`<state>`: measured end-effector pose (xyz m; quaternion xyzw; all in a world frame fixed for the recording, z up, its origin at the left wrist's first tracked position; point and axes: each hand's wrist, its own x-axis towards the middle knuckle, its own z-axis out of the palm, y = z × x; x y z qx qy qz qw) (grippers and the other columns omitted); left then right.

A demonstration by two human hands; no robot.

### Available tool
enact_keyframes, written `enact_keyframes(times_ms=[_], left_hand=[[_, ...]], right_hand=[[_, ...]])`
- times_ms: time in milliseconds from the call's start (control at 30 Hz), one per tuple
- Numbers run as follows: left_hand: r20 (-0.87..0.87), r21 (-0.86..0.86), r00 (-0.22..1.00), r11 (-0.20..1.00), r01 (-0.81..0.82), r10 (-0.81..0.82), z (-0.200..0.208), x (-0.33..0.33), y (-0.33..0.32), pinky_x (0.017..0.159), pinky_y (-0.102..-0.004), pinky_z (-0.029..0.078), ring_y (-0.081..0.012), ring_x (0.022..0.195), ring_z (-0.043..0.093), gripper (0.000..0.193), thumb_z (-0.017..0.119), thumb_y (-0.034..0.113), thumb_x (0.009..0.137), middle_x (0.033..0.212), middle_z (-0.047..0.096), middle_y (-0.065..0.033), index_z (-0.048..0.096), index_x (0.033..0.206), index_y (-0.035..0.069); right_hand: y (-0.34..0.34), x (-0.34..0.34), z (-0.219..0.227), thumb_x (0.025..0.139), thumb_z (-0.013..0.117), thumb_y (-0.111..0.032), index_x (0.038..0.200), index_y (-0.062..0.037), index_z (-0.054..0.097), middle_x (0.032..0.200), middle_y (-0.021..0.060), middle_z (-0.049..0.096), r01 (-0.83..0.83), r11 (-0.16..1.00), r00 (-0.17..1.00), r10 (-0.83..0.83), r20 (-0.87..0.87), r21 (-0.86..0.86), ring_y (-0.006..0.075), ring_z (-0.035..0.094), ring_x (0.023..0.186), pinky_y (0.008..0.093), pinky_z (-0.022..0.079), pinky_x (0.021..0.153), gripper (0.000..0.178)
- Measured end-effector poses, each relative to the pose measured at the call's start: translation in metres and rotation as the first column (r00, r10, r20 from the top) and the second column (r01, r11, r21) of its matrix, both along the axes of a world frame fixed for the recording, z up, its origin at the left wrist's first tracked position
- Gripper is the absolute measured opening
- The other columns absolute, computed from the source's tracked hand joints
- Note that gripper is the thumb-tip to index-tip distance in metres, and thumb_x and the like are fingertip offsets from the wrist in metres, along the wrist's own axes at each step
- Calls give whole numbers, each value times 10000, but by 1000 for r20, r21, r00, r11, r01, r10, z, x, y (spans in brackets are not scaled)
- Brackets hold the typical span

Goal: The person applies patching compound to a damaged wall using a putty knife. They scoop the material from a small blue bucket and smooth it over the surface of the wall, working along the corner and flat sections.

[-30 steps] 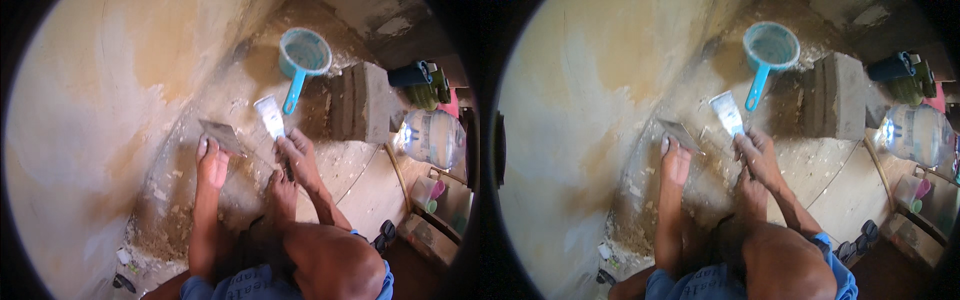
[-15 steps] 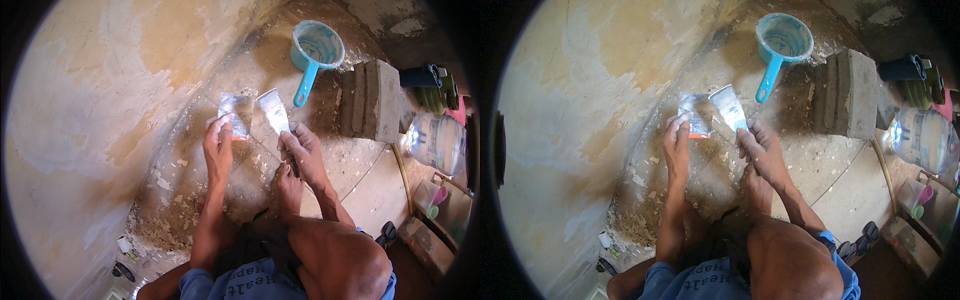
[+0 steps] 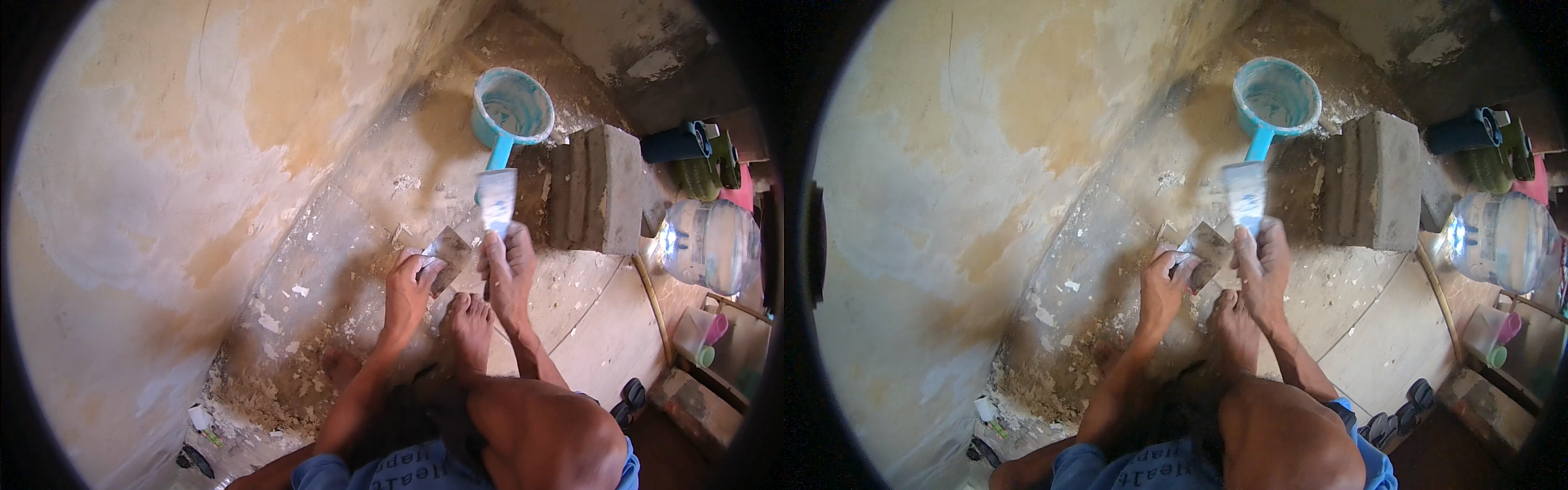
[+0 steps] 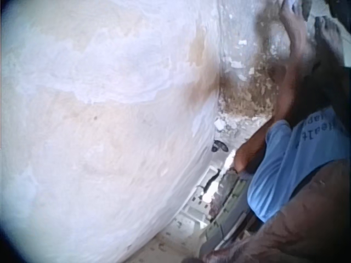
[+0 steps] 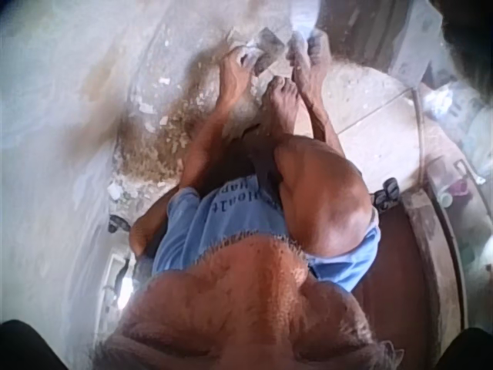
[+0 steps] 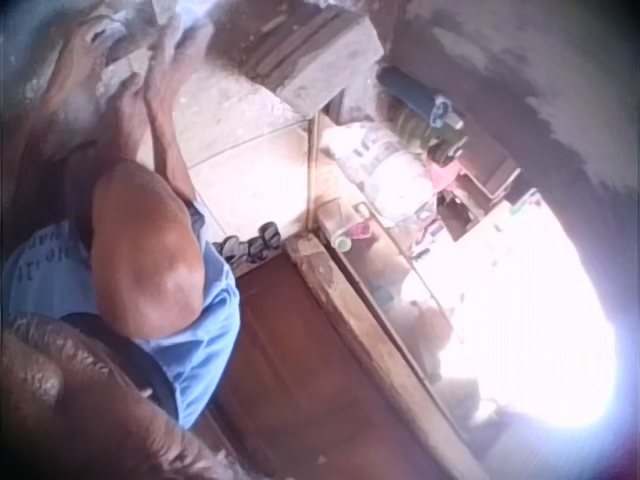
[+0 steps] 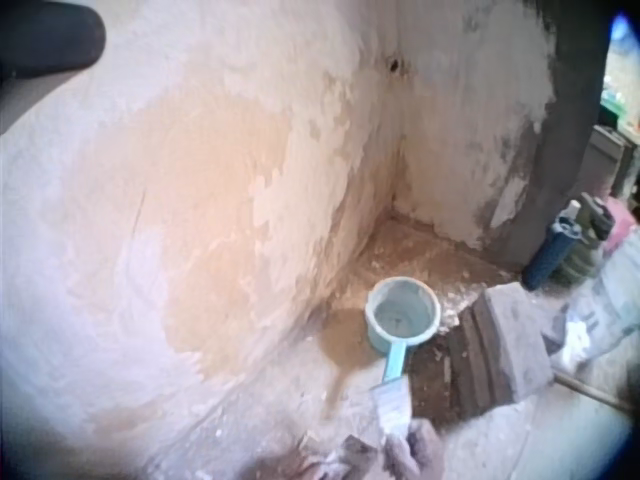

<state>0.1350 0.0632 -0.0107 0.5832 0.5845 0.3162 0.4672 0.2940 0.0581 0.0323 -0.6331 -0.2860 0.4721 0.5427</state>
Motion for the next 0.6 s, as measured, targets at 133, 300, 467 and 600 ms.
enact_keyframes(times_ms=[133, 300, 467, 600], left_hand=[[5, 25, 1000, 999, -30, 30, -3, -9, 4, 650, -308, 495, -173, 729, 577, 217, 711, 91, 852, 846, 591, -114, 565, 969, -18], [151, -54, 981, 992, -118, 125, 2, -26, 25, 540, -232, 453, -93, 648, 534, 167, 672, 50, 872, 772, 593, -35, 598, 1012, -2], [238, -160, 959, 980, -119, 155, -3, -54, 31, 736, -229, 464, -85, 831, 578, 98, 660, 51, 895, 914, 658, -50, 661, 981, 5], [179, -179, 967, 972, -149, 181, -10, -61, 31, 746, -221, 463, -83, 825, 573, 151, 630, 62, 924, 913, 650, -43, 644, 1062, 2]], right_hand=[[27, 35, -18, 899, 701, -303, 1004, -13, 506, 793, -5, 508, 38, 999, 929, -23, 371, -34, 68, 484, 715, 238, 407, 616, 365], [63, 38, -17, 877, 716, -296, 1074, 14, 525, 913, 62, 610, 36, 994, 966, -7, 260, -107, 51, 499, 645, 204, 401, 486, 414], [73, 26, -29, 891, 693, -255, 1031, -9, 468, 836, 90, 656, 5, 1000, 995, -4, 103, -8, 76, 536, 577, 216, 421, 461, 361], [65, 34, -31, 887, 689, -240, 1016, 0, 455, 847, 91, 613, -5, 996, 984, 20, 179, -88, 118, 521, 597, 262, 435, 515, 359]])
